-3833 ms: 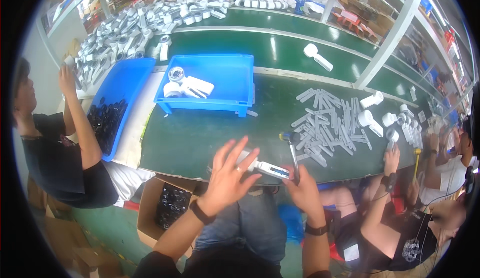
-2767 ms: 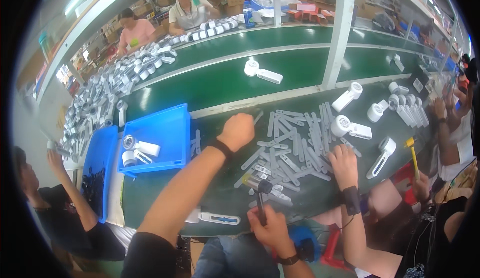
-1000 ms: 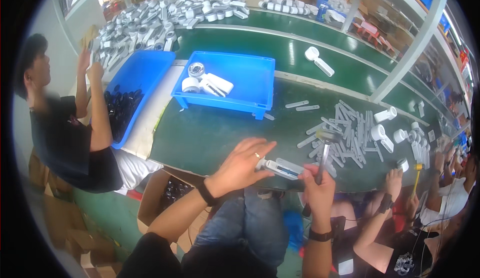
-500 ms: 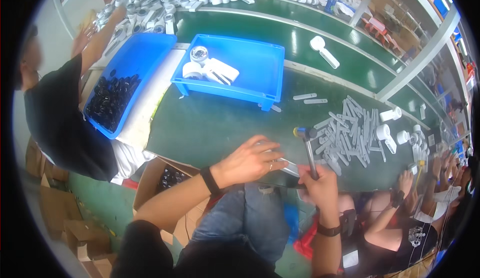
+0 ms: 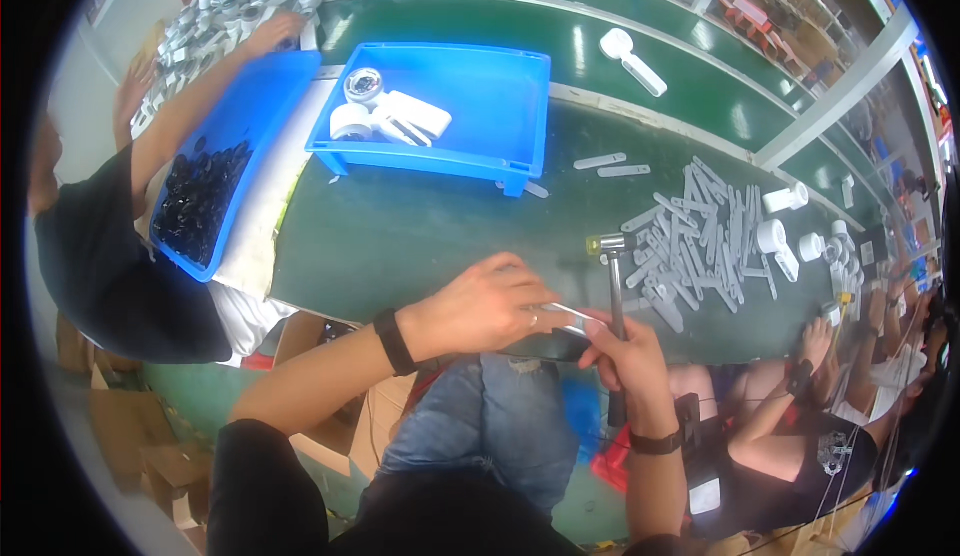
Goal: Assembling white plastic components using a small hammer on a production line.
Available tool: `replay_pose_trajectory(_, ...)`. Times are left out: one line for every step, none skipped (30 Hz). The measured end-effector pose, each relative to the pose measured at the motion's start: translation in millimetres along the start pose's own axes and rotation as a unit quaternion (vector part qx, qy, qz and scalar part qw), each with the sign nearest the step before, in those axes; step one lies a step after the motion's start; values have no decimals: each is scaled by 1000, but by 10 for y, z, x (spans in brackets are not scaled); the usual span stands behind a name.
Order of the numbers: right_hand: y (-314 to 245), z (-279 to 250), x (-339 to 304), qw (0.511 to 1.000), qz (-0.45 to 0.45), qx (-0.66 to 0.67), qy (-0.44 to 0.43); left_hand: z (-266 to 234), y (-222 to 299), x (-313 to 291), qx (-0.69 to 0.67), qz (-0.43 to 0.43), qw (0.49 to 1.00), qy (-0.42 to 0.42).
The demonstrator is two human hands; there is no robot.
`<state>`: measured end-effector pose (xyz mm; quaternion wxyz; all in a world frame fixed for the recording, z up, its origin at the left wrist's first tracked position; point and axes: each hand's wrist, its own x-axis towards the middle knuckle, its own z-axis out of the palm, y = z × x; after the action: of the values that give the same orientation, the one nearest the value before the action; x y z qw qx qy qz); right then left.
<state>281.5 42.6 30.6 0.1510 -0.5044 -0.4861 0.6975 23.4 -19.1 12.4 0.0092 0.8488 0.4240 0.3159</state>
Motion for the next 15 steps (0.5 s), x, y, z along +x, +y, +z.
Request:
replay_pose_trajectory(0, -10, 1, 1000, -1, -5, 6, 6, -12, 30, -4, 0, 1000, -1)
replay_pose_trajectory(0, -14, -3, 1000, 1, -4, 8, 0, -23, 65, 18, 15, 999, -27)
replay_pose_trajectory(-5, -17, -13, 1000, -7, -1, 12, 1, -20, 93, 40, 30, 997, -53)
replay_pose_trajectory(-17, -1, -37, 1000, -17, 3, 15, 3, -20, 95, 40, 32, 997, -54)
replay_pose_trajectory(-2, 6, -49, 1000, -18, 5, 16, 25, -31, 88, 32, 36, 997, -59)
replay_pose_trajectory(44, 8, -44, 999, -34, 4, 28, 43, -37, 80, 24, 41, 997, -63)
replay_pose_trajectory(78, 21, -64, 998, -51, 2, 37, 39, -19, 63, 27, 43, 997, -62)
replay_pose_trajectory(97, 29, -46, 998, -57, 1, 38, 60, -32, 56, 24, 41, 997, -66)
replay_pose_trajectory(118, 44, -37, 998, -54, -6, 39, 70, -37, 54, 21, 39, 997, -68)
replay_pose_trajectory(142, 53, -54, 998, -51, -15, 40, 84, -42, 47, 25, 44, 997, -63)
replay_pose_trajectory(170, 54, -117, 997, -58, -18, 43, 98, -48, 34, 31, 47, 997, -55)
replay_pose_trajectory(226, 52, -198, 994, -88, -5, 66, 120, -59, 20, 35, 50, 997, -47)
replay_pose_trajectory(298, 40, -279, 989, -117, 7, 90, 119, -65, 40, 35, 54, 997, -41)
replay_pose_trajectory(332, 22, -462, 985, -135, 13, 107, 104, -37, 30, 44, 46, 997, -42)
replay_pose_trajectory(321, 9, -632, 986, -132, 9, 105, 99, -16, 19, 52, 38, 997, -43)
